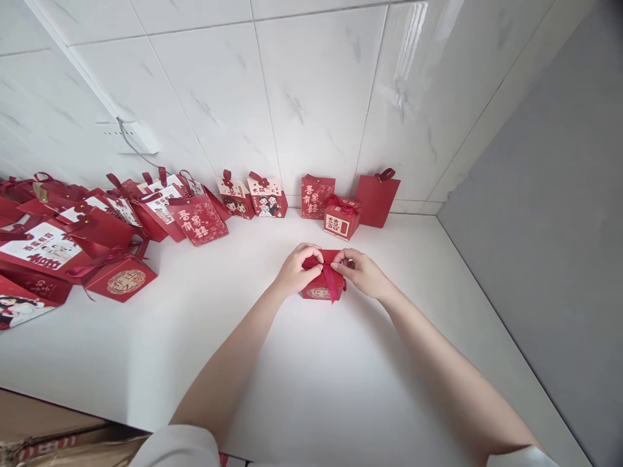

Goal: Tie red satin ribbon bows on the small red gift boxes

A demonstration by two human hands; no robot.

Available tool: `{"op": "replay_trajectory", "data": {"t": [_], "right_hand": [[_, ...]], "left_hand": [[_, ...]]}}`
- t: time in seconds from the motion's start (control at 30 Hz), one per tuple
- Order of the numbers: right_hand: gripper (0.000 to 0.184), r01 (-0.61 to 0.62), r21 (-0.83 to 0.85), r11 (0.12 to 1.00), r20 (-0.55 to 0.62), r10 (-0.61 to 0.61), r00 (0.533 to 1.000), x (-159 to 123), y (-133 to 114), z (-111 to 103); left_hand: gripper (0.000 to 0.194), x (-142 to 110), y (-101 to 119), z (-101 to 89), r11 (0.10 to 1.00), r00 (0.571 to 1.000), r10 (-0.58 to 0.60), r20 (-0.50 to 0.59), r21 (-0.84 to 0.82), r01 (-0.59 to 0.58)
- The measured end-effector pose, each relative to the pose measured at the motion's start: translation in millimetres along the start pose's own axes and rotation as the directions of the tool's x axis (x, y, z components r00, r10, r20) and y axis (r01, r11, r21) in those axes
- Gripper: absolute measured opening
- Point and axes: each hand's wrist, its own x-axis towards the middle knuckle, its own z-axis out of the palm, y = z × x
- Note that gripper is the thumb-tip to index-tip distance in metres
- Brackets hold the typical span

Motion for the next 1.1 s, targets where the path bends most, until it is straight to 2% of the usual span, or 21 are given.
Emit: {"op": "replay_trajectory", "data": {"t": [0.07,0.3,0.67,0.77,0.87,0.93,1.03,1.1], "right_hand": [[0.025,-0.005,0.014,1.0,-0.002,0.005,1.0,0,0,-1],[0.034,-0.095,0.283,0.954,0.089,0.073,0.993,1,-2,-1],[0.04,-0.175,0.44,0.881,0.121,0.135,0.983,2,-4,0],[0.04,-0.171,0.414,0.894,0.083,0.15,0.985,2,-5,-4],[0.037,-0.136,0.357,0.924,0.048,0.127,0.991,1,-8,-13],[0.035,-0.124,0.298,0.946,0.035,0.119,0.992,0,-10,-19],[0.039,-0.163,0.177,0.971,-0.019,0.169,0.985,-1,-11,-21],[0.045,-0.205,0.102,0.973,-0.048,0.211,0.976,-1,-10,-17]], "left_hand": [[0.009,0,0,1.5,1.0,1.0,0.008,-0.008,0.012,-0.008],[0.009,2,1,2.9,0.999,1.0,-0.014,0.0,0.037,0.014],[0.007,2,0,3.1,0.999,1.0,-0.024,0.01,0.035,0.024],[0.005,1,5,-1.6,0.998,0.998,-0.052,0.026,0.025,0.051],[0.014,1,13,-11.0,0.996,0.995,-0.092,0.035,0.008,0.091],[0.016,1,19,-18.5,0.993,0.994,-0.112,-0.016,0.032,0.112],[0.016,-1,27,-30.8,0.975,0.976,-0.176,-0.127,0.111,0.19],[0.022,-4,31,-39.8,0.951,0.961,-0.246,-0.127,0.16,0.265]]}}
